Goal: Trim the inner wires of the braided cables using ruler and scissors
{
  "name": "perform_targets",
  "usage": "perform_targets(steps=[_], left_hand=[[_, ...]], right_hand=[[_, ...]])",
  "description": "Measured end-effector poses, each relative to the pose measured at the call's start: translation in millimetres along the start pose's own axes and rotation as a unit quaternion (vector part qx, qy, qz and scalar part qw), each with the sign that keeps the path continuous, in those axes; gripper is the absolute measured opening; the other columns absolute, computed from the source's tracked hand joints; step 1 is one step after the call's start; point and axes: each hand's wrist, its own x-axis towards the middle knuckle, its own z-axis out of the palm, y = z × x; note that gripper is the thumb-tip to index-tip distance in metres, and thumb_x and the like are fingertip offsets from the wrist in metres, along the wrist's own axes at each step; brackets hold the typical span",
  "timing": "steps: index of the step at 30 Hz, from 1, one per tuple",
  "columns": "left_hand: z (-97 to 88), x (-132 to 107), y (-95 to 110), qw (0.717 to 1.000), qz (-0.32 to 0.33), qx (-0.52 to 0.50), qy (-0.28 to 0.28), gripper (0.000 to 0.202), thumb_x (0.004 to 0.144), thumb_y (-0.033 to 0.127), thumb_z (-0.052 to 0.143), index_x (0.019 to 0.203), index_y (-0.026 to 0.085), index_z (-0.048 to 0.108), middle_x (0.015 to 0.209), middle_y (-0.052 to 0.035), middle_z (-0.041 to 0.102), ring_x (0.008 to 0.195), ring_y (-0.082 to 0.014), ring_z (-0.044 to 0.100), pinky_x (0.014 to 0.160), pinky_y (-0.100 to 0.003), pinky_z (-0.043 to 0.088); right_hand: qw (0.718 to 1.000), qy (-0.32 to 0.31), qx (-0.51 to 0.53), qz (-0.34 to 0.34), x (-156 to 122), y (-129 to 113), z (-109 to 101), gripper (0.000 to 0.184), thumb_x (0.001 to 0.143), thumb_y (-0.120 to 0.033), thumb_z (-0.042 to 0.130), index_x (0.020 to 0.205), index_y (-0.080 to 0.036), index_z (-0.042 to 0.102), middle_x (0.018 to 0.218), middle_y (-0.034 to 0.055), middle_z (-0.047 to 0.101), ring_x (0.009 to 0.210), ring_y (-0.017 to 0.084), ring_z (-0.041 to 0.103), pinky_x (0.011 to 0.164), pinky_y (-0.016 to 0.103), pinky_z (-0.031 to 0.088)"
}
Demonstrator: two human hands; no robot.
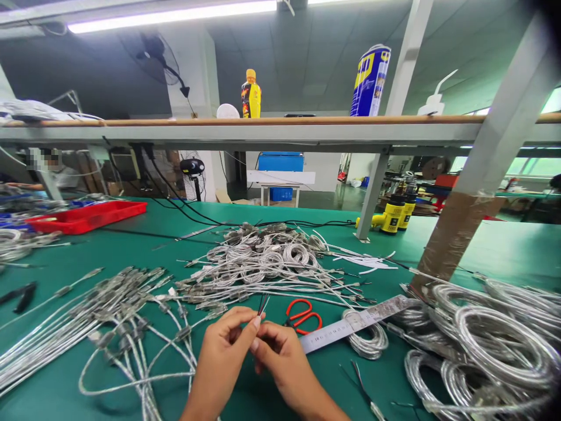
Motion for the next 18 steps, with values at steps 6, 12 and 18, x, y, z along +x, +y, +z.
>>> perform_targets(steps=[6, 12, 18], left_hand=[[-2.4, -1.2, 4.0, 1.0, 0.022, 0.017, 0.004, 0.012, 0.069, 0.024, 0.057, 0.069, 0.015, 0.066, 0.068, -0.0021, 0.06, 0.068, -0.0159, 0.054, 0.06, -0.021, 0.043], [-2.5, -2.4, 5.1, 0.999, -0.011, -0.02, 0.021, 0.012, 0.066, 0.025, 0.06, 0.069, 0.016, 0.067, 0.065, -0.0018, 0.065, 0.065, -0.0161, 0.058, 0.058, -0.021, 0.046], [-4.0, -3.6, 8.2, 0.996, -0.046, -0.074, 0.031, 0.013, 0.065, 0.027, 0.061, 0.069, 0.015, 0.066, 0.06, -0.0009, 0.066, 0.057, -0.0141, 0.058, 0.059, -0.021, 0.049]], right_hand=[[1.0, -0.003, -0.018, -0.008, -1.7, -4.4, 1.3, 0.032, 0.071, -0.044, 0.055, 0.072, -0.013, 0.062, 0.059, -0.0024, 0.045, 0.047, 0.006, 0.036, 0.044, 0.018, 0.029], [0.999, -0.003, -0.037, -0.008, -4.7, -4.0, 3.9, 0.027, 0.072, -0.04, 0.055, 0.072, -0.014, 0.062, 0.062, -0.0013, 0.047, 0.049, 0.007, 0.037, 0.046, 0.019, 0.03], [1.0, -0.016, -0.019, 0.005, -6.2, 2.0, 8.9, 0.026, 0.07, -0.04, 0.056, 0.068, -0.014, 0.061, 0.061, -0.0011, 0.045, 0.051, 0.008, 0.036, 0.045, 0.019, 0.029]])
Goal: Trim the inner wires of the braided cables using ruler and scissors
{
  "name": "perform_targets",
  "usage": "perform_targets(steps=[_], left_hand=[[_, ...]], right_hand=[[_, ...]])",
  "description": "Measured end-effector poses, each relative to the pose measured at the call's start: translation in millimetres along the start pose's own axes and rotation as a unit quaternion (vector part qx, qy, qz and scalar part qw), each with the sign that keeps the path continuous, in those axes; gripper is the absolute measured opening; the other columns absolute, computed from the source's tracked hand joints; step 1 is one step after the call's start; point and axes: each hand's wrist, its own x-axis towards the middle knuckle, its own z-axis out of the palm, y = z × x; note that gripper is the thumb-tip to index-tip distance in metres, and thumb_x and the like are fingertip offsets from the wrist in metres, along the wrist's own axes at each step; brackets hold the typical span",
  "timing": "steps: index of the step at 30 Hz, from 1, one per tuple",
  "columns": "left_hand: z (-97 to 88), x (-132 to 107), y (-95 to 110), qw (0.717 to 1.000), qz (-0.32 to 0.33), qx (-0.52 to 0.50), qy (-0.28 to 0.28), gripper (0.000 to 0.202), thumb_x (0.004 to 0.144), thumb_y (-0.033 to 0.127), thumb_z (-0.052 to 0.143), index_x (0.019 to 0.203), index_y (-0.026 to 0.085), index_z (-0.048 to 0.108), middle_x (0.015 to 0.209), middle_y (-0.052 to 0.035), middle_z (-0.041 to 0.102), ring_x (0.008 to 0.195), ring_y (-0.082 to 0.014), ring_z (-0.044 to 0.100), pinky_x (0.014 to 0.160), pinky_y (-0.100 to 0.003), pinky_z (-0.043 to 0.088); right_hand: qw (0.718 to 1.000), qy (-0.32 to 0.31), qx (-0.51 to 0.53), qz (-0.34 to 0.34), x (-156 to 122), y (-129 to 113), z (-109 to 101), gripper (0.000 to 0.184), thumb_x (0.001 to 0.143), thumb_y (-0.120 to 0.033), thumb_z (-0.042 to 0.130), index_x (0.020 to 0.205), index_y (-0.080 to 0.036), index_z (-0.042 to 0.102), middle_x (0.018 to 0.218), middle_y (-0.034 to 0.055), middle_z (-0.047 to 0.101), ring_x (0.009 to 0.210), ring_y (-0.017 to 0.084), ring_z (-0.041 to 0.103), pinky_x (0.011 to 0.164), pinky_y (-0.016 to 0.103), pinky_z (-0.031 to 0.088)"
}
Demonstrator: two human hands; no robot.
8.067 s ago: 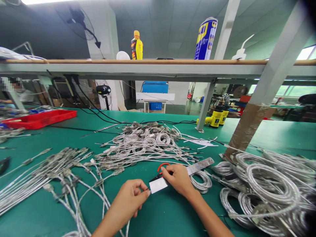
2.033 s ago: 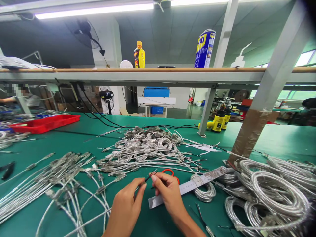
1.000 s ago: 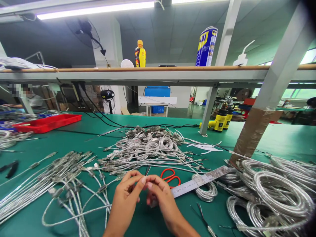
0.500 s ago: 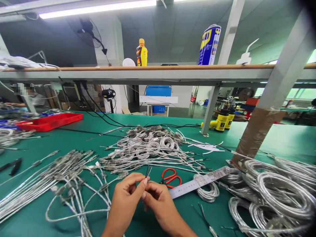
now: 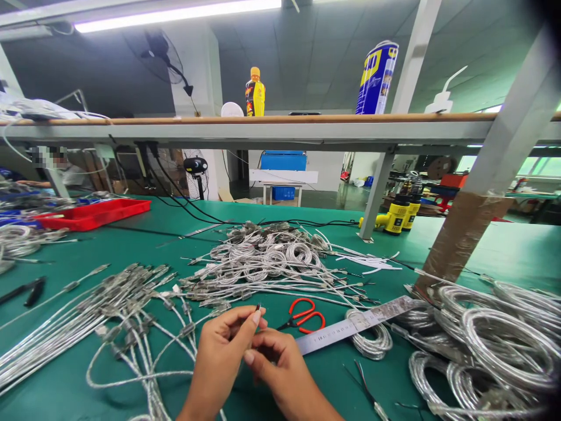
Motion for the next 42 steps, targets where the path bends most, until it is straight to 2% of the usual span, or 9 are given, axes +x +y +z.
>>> perform_targets(steps=[3, 5, 7, 12, 20, 29, 36, 42], left_hand=[[0.6, -1, 1, 1.0, 0.015, -0.019, -0.002, 0.011, 0.066, 0.025, 0.06, 0.065, 0.015, 0.065, 0.046, 0.0044, 0.056, 0.049, -0.0104, 0.054, 0.063, -0.021, 0.048], [1.1, -2, 2, 1.0, 0.014, -0.024, 0.008, 0.011, 0.066, 0.026, 0.06, 0.066, 0.015, 0.065, 0.045, 0.0048, 0.054, 0.051, -0.011, 0.055, 0.06, -0.02, 0.048], [1.4, -2, 2, 0.999, 0.012, -0.02, 0.023, 0.013, 0.065, 0.026, 0.06, 0.069, 0.016, 0.066, 0.051, 0.0023, 0.06, 0.057, -0.013, 0.057, 0.056, -0.019, 0.048], [1.4, -4, 1, 0.999, 0.013, -0.014, 0.033, 0.015, 0.064, 0.028, 0.061, 0.069, 0.016, 0.068, 0.074, -0.0042, 0.07, 0.064, -0.0163, 0.061, 0.057, -0.021, 0.05], [1.8, -5, -2, 0.999, 0.019, -0.019, 0.019, 0.011, 0.066, 0.027, 0.061, 0.069, 0.019, 0.067, 0.069, -0.0004, 0.069, 0.062, -0.0131, 0.06, 0.055, -0.016, 0.048], [1.4, 1, -1, 1.0, -0.02, -0.014, -0.015, 0.014, 0.066, 0.027, 0.061, 0.073, 0.016, 0.067, 0.069, -0.0018, 0.068, 0.063, -0.0132, 0.059, 0.057, -0.017, 0.047], [2.3, 0, 1, 0.999, -0.036, -0.036, -0.013, 0.018, 0.066, 0.027, 0.062, 0.078, 0.014, 0.067, 0.048, 0.0036, 0.057, 0.055, -0.0107, 0.054, 0.055, -0.017, 0.045], [0.2, 5, 0, 0.994, -0.079, -0.07, -0.038, 0.021, 0.062, 0.027, 0.066, 0.079, 0.014, 0.067, 0.052, 0.0011, 0.062, 0.048, -0.0082, 0.052, 0.048, -0.015, 0.043]], right_hand=[[1.0, -0.003, 0.009, -0.002, 0, 1, 2, 0.024, 0.07, -0.038, 0.057, 0.067, -0.014, 0.059, 0.063, -0.0018, 0.043, 0.052, 0.008, 0.036, 0.045, 0.018, 0.031], [1.0, -0.003, 0.012, 0.003, -1, 1, 2, 0.023, 0.07, -0.037, 0.058, 0.069, -0.015, 0.059, 0.064, -0.002, 0.044, 0.052, 0.008, 0.037, 0.045, 0.018, 0.031], [1.0, 0.003, 0.005, 0.008, -2, 2, 3, 0.023, 0.069, -0.038, 0.058, 0.072, -0.015, 0.06, 0.065, -0.0012, 0.047, 0.052, 0.008, 0.038, 0.045, 0.019, 0.032], [0.999, 0.028, -0.046, -0.001, -3, 0, 2, 0.024, 0.067, -0.041, 0.059, 0.074, -0.018, 0.064, 0.064, 0.0005, 0.054, 0.056, 0.012, 0.045, 0.048, 0.021, 0.036], [0.998, 0.026, -0.062, -0.001, -5, 1, 1, 0.026, 0.067, -0.042, 0.058, 0.077, -0.019, 0.065, 0.067, 0.0013, 0.056, 0.058, 0.013, 0.047, 0.05, 0.022, 0.037], [0.999, 0.0, 0.031, 0.014, -3, 5, 4, 0.029, 0.069, -0.043, 0.056, 0.072, -0.015, 0.061, 0.064, -0.0006, 0.047, 0.049, 0.008, 0.037, 0.043, 0.019, 0.033], [0.999, -0.006, 0.051, 0.006, -2, 7, 3, 0.025, 0.071, -0.04, 0.055, 0.068, -0.015, 0.057, 0.063, -0.0021, 0.039, 0.05, 0.007, 0.035, 0.042, 0.018, 0.035], [0.997, -0.002, 0.073, -0.014, -1, 11, 3, 0.027, 0.07, -0.04, 0.056, 0.065, -0.013, 0.057, 0.059, -0.0025, 0.038, 0.05, 0.007, 0.034, 0.039, 0.016, 0.036]])
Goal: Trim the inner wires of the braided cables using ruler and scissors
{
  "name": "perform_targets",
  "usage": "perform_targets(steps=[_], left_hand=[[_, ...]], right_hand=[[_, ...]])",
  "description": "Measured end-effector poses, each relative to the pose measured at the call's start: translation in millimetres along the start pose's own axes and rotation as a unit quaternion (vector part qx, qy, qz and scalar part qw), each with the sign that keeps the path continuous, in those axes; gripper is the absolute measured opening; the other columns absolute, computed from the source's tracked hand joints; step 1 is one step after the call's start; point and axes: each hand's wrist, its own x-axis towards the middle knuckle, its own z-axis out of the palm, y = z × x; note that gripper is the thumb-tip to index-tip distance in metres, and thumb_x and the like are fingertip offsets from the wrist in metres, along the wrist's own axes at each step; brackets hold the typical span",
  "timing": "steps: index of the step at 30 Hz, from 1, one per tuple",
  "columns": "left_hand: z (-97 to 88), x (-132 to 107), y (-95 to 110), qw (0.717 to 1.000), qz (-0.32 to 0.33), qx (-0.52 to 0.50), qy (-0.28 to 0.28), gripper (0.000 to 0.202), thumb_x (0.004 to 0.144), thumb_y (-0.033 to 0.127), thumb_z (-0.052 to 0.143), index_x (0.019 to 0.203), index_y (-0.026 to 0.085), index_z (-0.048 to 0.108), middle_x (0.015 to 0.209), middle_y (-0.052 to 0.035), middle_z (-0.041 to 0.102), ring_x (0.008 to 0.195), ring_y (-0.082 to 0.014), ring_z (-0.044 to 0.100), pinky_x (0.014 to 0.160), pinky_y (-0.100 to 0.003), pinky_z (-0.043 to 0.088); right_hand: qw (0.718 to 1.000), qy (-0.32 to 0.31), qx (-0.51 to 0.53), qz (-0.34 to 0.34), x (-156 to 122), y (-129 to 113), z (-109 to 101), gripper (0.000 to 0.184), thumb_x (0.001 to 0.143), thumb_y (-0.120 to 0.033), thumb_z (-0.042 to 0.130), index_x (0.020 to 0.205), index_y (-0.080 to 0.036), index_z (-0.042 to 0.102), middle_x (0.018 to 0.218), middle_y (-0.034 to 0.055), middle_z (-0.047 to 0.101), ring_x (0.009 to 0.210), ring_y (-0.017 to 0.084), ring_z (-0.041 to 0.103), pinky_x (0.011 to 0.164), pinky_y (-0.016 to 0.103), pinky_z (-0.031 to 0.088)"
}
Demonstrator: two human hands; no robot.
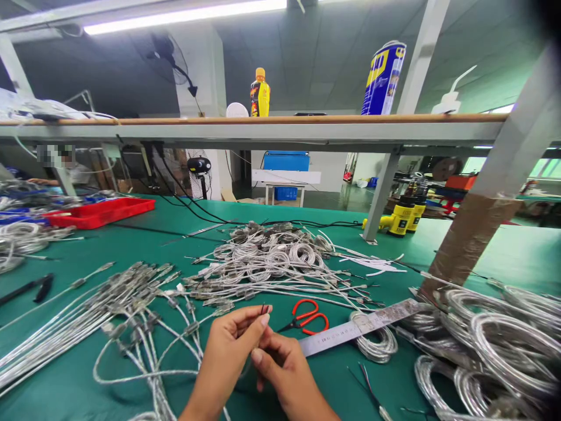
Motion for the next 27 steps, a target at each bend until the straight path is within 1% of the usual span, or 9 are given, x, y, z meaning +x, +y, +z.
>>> perform_targets(steps=[5, 7, 10, 13, 15, 18, 20, 23, 27], left_hand=[[-2.5, 1, 1, 1.0, -0.02, -0.003, -0.022, 0.02, 0.064, 0.031, 0.065, 0.073, 0.014, 0.067, 0.052, 0.0015, 0.059, 0.041, -0.0067, 0.047, 0.037, -0.014, 0.038], [-2.4, 0, 0, 1.0, -0.019, -0.007, -0.022, 0.021, 0.065, 0.033, 0.063, 0.073, 0.014, 0.066, 0.052, 0.0021, 0.058, 0.041, -0.0066, 0.046, 0.036, -0.014, 0.037], [-0.9, -3, -1, 1.0, 0.004, 0.001, -0.007, 0.021, 0.067, 0.033, 0.062, 0.072, 0.014, 0.065, 0.05, 0.0035, 0.055, 0.043, -0.0067, 0.044, 0.038, -0.014, 0.038], [1.1, -5, -1, 0.999, 0.032, 0.024, 0.016, 0.018, 0.066, 0.031, 0.062, 0.067, 0.013, 0.064, 0.045, 0.0052, 0.05, 0.043, -0.0065, 0.044, 0.04, -0.014, 0.037], [2.0, -5, 0, 0.998, 0.045, 0.041, 0.027, 0.016, 0.064, 0.029, 0.063, 0.063, 0.013, 0.063, 0.045, 0.0053, 0.05, 0.043, -0.006, 0.043, 0.041, -0.014, 0.036], [2.5, -4, 3, 0.996, 0.06, 0.056, 0.029, 0.014, 0.065, 0.027, 0.062, 0.062, 0.013, 0.063, 0.046, 0.0049, 0.052, 0.043, -0.006, 0.042, 0.041, -0.014, 0.035], [2.8, -4, 2, 0.996, 0.062, 0.06, 0.015, 0.013, 0.066, 0.026, 0.061, 0.064, 0.014, 0.063, 0.045, 0.0054, 0.05, 0.042, -0.0061, 0.041, 0.04, -0.014, 0.034], [3.8, -5, 0, 0.995, 0.053, 0.077, -0.015, 0.014, 0.067, 0.025, 0.06, 0.065, 0.013, 0.064, 0.043, 0.0055, 0.048, 0.041, -0.0058, 0.037, 0.039, -0.014, 0.03], [5.2, -6, -3, 0.994, 0.037, 0.098, -0.036, 0.015, 0.068, 0.026, 0.059, 0.065, 0.012, 0.064, 0.044, 0.0051, 0.047, 0.041, -0.0053, 0.033, 0.038, -0.015, 0.025]], right_hand=[[1.0, 0.012, 0.019, 0.01, 1, 1, 1, 0.026, 0.068, -0.038, 0.059, 0.063, -0.013, 0.057, 0.055, -0.0035, 0.039, 0.045, 0.005, 0.035, 0.038, 0.016, 0.038], [1.0, 0.013, 0.024, 0.011, 2, 1, 1, 0.026, 0.069, -0.038, 0.059, 0.06, -0.014, 0.056, 0.054, -0.0041, 0.038, 0.043, 0.005, 0.035, 0.038, 0.016, 0.038], [1.0, 0.004, 0.026, 0.014, 2, 1, 0, 0.025, 0.07, -0.036, 0.058, 0.06, -0.013, 0.055, 0.054, -0.0042, 0.037, 0.045, 0.005, 0.035, 0.04, 0.017, 0.039], [0.999, 0.0, 0.028, 0.02, 0, 3, 0, 0.022, 0.068, -0.034, 0.06, 0.065, -0.013, 0.057, 0.056, -0.0039, 0.038, 0.047, 0.006, 0.035, 0.041, 0.017, 0.039], [0.999, 0.008, 0.034, 0.022, -1, 3, 1, 0.021, 0.068, -0.034, 0.061, 0.07, -0.014, 0.057, 0.055, -0.0047, 0.039, 0.046, 0.005, 0.035, 0.041, 0.017, 0.039], [0.998, 0.037, 0.053, 0.018, -1, -5, 1, 0.024, 0.067, -0.033, 0.061, 0.084, -0.017, 0.055, 0.059, -0.0047, 0.045, 0.046, 0.006, 0.039, 0.042, 0.018, 0.04], [0.996, 0.065, 0.053, 0.008, 1, -13, -1, 0.026, 0.069, -0.034, 0.059, 0.09, -0.019, 0.054, 0.061, -0.0042, 0.048, 0.048, 0.007, 0.043, 0.043, 0.018, 0.04], [0.994, 0.109, 0.023, -0.005, 5, -22, -7, 0.024, 0.071, -0.036, 0.056, 0.086, -0.017, 0.058, 0.057, -0.0044, 0.049, 0.044, 0.006, 0.044, 0.043, 0.018, 0.037], [0.988, 0.152, -0.003, -0.005, 10, -24, -14, 0.025, 0.064, -0.037, 0.063, 0.076, -0.015, 0.063, 0.057, -0.0028, 0.053, 0.04, 0.005, 0.041, 0.039, 0.018, 0.034]])
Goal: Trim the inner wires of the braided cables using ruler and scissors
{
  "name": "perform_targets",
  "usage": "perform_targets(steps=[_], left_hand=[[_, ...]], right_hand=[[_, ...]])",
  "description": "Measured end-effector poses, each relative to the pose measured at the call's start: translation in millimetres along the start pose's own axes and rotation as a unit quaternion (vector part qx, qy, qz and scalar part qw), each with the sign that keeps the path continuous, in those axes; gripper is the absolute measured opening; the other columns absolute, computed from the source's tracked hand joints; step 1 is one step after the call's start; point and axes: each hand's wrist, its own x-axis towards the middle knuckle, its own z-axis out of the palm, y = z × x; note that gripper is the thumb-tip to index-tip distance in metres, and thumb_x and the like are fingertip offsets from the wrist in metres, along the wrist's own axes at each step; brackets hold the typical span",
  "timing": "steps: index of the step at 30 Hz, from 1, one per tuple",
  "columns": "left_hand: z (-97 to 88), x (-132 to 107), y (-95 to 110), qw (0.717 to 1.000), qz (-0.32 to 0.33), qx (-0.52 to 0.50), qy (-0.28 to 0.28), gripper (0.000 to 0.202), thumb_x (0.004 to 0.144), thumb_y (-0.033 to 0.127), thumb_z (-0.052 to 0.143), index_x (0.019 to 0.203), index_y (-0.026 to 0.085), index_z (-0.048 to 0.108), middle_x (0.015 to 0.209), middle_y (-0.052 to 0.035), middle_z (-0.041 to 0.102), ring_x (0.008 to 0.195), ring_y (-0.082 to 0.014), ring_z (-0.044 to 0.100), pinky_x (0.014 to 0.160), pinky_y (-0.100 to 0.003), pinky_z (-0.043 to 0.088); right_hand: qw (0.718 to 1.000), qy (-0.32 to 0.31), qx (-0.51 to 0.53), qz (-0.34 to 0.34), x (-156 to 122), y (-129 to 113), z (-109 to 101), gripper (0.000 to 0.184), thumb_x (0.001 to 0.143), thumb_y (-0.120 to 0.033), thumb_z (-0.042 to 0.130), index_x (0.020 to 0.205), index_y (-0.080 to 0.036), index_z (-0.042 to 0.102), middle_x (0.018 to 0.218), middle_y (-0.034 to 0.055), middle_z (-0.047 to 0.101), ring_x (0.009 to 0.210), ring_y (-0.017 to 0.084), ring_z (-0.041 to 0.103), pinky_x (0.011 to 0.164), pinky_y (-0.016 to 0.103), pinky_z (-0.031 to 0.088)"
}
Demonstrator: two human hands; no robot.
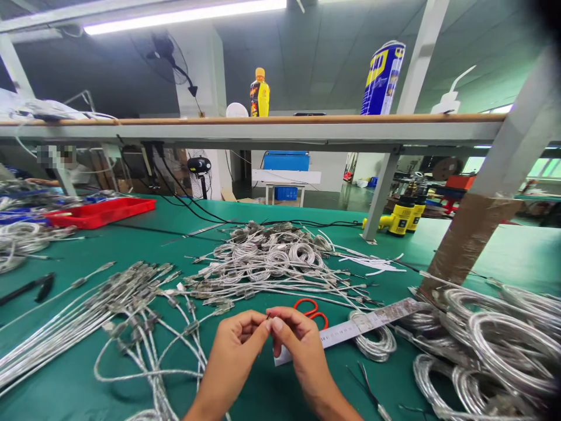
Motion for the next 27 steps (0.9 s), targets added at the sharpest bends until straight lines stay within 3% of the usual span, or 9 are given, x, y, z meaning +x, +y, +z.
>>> perform_targets(steps=[7, 13, 16, 18, 19, 20, 23, 24, 27], left_hand=[[0.4, 2, -1, 1.0, -0.005, 0.004, -0.011, 0.017, 0.069, 0.027, 0.057, 0.065, 0.012, 0.064, 0.045, 0.0051, 0.046, 0.041, -0.0055, 0.033, 0.039, -0.015, 0.026], [2.0, 1, 0, 0.998, 0.041, 0.014, -0.042, 0.016, 0.073, 0.024, 0.054, 0.068, 0.014, 0.065, 0.057, 0.001, 0.059, 0.055, -0.0102, 0.049, 0.053, -0.017, 0.037], [1.7, 0, -1, 0.999, 0.031, 0.025, -0.026, 0.016, 0.073, 0.026, 0.054, 0.071, 0.014, 0.064, 0.061, -0.0001, 0.061, 0.057, -0.0111, 0.05, 0.053, -0.018, 0.037], [1.3, 0, -1, 0.999, 0.019, 0.026, -0.008, 0.017, 0.072, 0.029, 0.055, 0.071, 0.014, 0.063, 0.062, -0.0002, 0.06, 0.056, -0.0107, 0.048, 0.05, -0.018, 0.035], [1.1, 0, -1, 1.0, 0.014, 0.023, 0.0, 0.017, 0.072, 0.03, 0.056, 0.071, 0.014, 0.063, 0.062, 0.0001, 0.059, 0.055, -0.01, 0.047, 0.048, -0.017, 0.033], [0.9, 0, 0, 1.0, 0.009, 0.019, 0.004, 0.018, 0.071, 0.031, 0.056, 0.07, 0.014, 0.062, 0.06, 0.0008, 0.057, 0.053, -0.0091, 0.044, 0.047, -0.017, 0.032], [0.6, -1, 2, 1.0, -0.012, -0.002, 0.008, 0.022, 0.068, 0.034, 0.058, 0.067, 0.013, 0.061, 0.051, 0.0043, 0.048, 0.044, -0.0057, 0.033, 0.04, -0.016, 0.024], [0.5, -1, 2, 1.0, -0.021, -0.009, 0.005, 0.023, 0.067, 0.036, 0.058, 0.066, 0.013, 0.06, 0.048, 0.0056, 0.044, 0.042, -0.005, 0.029, 0.038, -0.015, 0.021], [0.0, -1, 4, 0.999, -0.038, -0.026, -0.012, 0.028, 0.067, 0.039, 0.057, 0.067, 0.012, 0.06, 0.041, 0.0082, 0.034, 0.039, -0.0044, 0.023, 0.037, -0.016, 0.016]], right_hand=[[0.999, 0.024, 0.005, 0.031, 2, 4, -4, 0.022, 0.063, -0.036, 0.065, 0.067, -0.015, 0.061, 0.048, -0.0056, 0.048, 0.038, 0.003, 0.037, 0.039, 0.016, 0.025], [0.994, -0.003, 0.059, 0.096, 2, 1, -4, 0.022, 0.066, -0.036, 0.062, 0.068, -0.014, 0.057, 0.053, -0.0051, 0.046, 0.043, 0.004, 0.037, 0.044, 0.016, 0.026], [0.997, -0.003, -0.04, 0.062, 9, -3, -14, 0.027, 0.07, -0.043, 0.053, 0.072, -0.016, 0.054, 0.055, -0.0043, 0.045, 0.045, 0.007, 0.039, 0.047, 0.019, 0.031], [0.985, 0.006, -0.17, 0.017, 14, -6, -25, 0.028, 0.072, -0.043, 0.05, 0.07, -0.016, 0.054, 0.055, -0.003, 0.047, 0.048, 0.009, 0.042, 0.05, 0.022, 0.033], [0.967, 0.011, -0.254, -0.003, 16, -8, -31, 0.025, 0.073, -0.04, 0.05, 0.068, -0.016, 0.055, 0.057, -0.0019, 0.049, 0.052, 0.011, 0.044, 0.051, 0.022, 0.033], [0.921, 0.014, -0.388, -0.024, 17, -9, -37, 0.024, 0.076, -0.038, 0.048, 0.067, -0.017, 0.056, 0.059, -0.0008, 0.052, 0.054, 0.012, 0.046, 0.052, 0.023, 0.032], [0.748, -0.006, -0.662, -0.048, 16, -8, -49, 0.025, 0.079, -0.03, 0.043, 0.063, -0.018, 0.057, 0.063, 0.0014, 0.058, 0.058, 0.014, 0.051, 0.05, 0.023, 0.029], [0.721, -0.016, -0.691, -0.046, 16, -7, -51, 0.024, 0.079, -0.029, 0.043, 0.062, -0.018, 0.057, 0.063, 0.0017, 0.059, 0.057, 0.014, 0.053, 0.049, 0.023, 0.027], [0.702, -0.031, -0.71, -0.04, 14, 0, -52, 0.023, 0.077, -0.026, 0.047, 0.059, -0.018, 0.058, 0.059, 0.0018, 0.061, 0.055, 0.015, 0.055, 0.047, 0.024, 0.023]])
